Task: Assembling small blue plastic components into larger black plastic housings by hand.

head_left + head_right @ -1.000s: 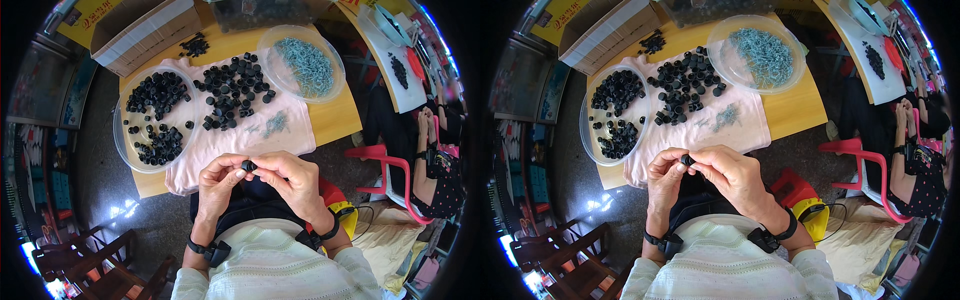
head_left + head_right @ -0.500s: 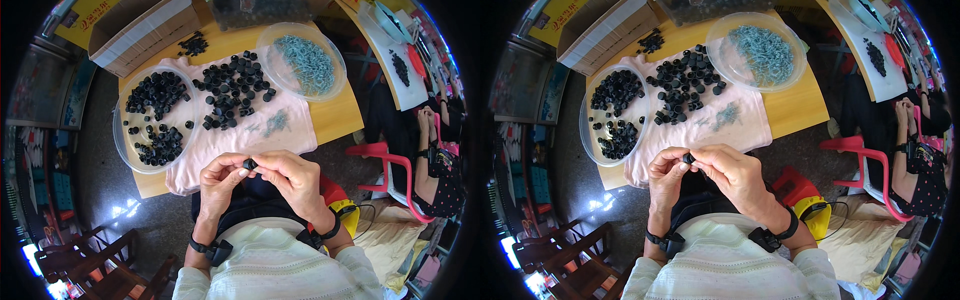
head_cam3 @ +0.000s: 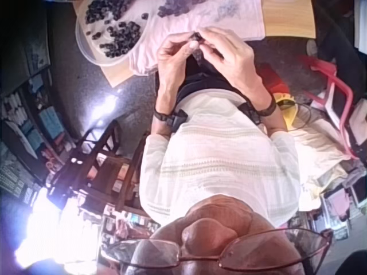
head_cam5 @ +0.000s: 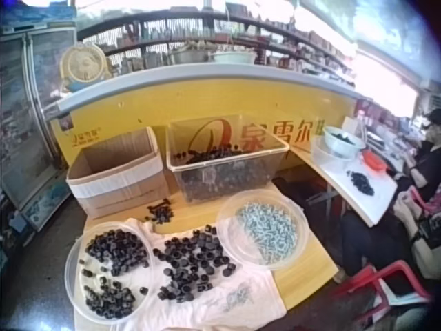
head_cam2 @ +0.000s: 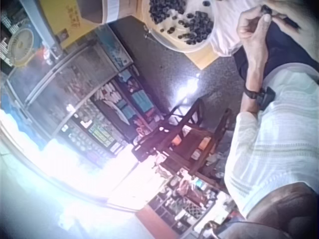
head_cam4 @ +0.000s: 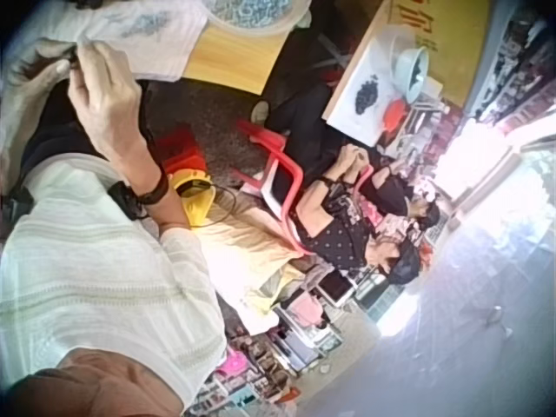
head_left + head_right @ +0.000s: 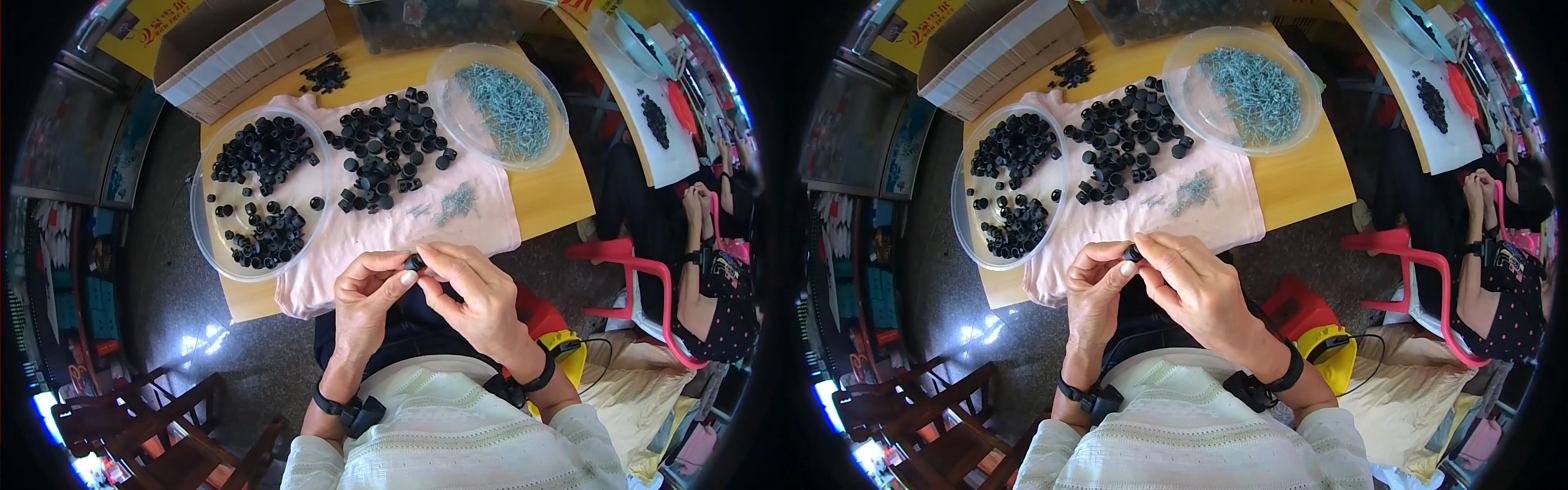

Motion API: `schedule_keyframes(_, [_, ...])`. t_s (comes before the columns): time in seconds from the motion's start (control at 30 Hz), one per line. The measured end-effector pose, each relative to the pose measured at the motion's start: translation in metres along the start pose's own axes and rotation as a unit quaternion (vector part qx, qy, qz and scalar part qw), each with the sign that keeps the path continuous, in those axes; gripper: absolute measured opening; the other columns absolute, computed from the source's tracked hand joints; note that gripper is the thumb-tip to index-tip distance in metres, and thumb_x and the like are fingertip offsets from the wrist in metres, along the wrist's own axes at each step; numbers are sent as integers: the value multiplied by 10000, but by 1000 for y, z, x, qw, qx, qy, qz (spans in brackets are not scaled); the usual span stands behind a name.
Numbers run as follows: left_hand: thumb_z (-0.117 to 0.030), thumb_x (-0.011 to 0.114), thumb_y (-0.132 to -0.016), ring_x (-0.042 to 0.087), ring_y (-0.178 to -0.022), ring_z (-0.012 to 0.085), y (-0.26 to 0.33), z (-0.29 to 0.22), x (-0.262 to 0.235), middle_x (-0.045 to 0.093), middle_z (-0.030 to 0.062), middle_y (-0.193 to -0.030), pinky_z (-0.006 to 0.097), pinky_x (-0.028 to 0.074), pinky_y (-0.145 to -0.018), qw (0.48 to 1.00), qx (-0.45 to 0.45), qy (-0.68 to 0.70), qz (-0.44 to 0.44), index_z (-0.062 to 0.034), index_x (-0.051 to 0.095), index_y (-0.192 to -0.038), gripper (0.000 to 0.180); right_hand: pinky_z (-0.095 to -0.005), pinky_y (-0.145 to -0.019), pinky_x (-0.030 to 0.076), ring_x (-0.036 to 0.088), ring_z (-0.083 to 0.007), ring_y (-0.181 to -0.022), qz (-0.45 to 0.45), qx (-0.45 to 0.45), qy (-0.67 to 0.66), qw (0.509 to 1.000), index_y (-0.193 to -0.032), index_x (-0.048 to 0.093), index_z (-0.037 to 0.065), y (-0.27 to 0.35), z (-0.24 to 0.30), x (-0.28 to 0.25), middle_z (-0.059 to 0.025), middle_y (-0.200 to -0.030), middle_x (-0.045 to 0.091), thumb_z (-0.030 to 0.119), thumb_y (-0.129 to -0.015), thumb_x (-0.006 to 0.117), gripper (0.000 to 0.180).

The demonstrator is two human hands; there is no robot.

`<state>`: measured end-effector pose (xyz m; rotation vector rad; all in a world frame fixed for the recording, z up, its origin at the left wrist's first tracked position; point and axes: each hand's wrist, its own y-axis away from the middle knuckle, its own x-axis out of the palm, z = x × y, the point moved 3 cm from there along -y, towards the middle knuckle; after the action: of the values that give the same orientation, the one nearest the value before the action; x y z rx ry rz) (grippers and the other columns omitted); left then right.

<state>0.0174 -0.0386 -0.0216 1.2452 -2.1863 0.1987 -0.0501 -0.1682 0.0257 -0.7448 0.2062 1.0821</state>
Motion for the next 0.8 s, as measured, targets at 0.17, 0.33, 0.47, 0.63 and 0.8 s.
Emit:
schedule_keyframes(0.17, [54, 671, -825, 649, -915, 136, 3, 4, 0, 669, 94, -1021, 258, 526, -835, 1000, -15, 22, -13, -11, 636, -979, 171, -304, -690, 565, 652, -241, -866, -6, -21, 19, 1000, -1119, 616, -6, 1, -6, 3, -116, -1025, 640, -77, -692, 717, 445])
schedule_keyframes(0.33, [59, 674, -822, 635, -915, 119, 6, 8, 4, 666, 78, -1003, 251, 519, -837, 998, -26, 40, -28, -19, 645, -955, 157, -308, -686, 561, 650, -247, -862, -15, -29, 26, 999, -1093, 621, -12, 2, -5, 3, -118, -1006, 640, -85, -682, 712, 427])
schedule_keyframes(0.47, [54, 673, -824, 627, -923, 117, 8, 11, 7, 663, 71, -995, 251, 514, -842, 999, -16, 41, -32, -15, 648, -951, 147, -318, -696, 551, 643, -264, -862, -31, -42, 29, 998, -1061, 622, -24, 3, -5, 4, -125, -977, 639, -93, -670, 703, 406])
schedule_keyframes(0.63, [48, 672, -828, 620, -916, 111, 8, 15, 9, 659, 61, -984, 248, 510, -841, 998, -3, 50, -23, -10, 648, -955, 142, -314, -698, 545, 639, -273, -854, -46, -77, 51, 995, -1055, 622, -31, 6, -7, 8, -126, -966, 640, -95, -680, 691, 386])
schedule_keyframes(0.8, [26, 675, -840, 612, -897, 98, 4, 17, 7, 655, 52, -972, 237, 503, -825, 998, -4, -15, -58, -7, 649, -979, 145, -315, -660, 549, 638, -245, -812, -51, 35, -18, 998, -1046, 627, -12, 11, -20, 14, -122, -960, 640, -79, -715, 689, 343])
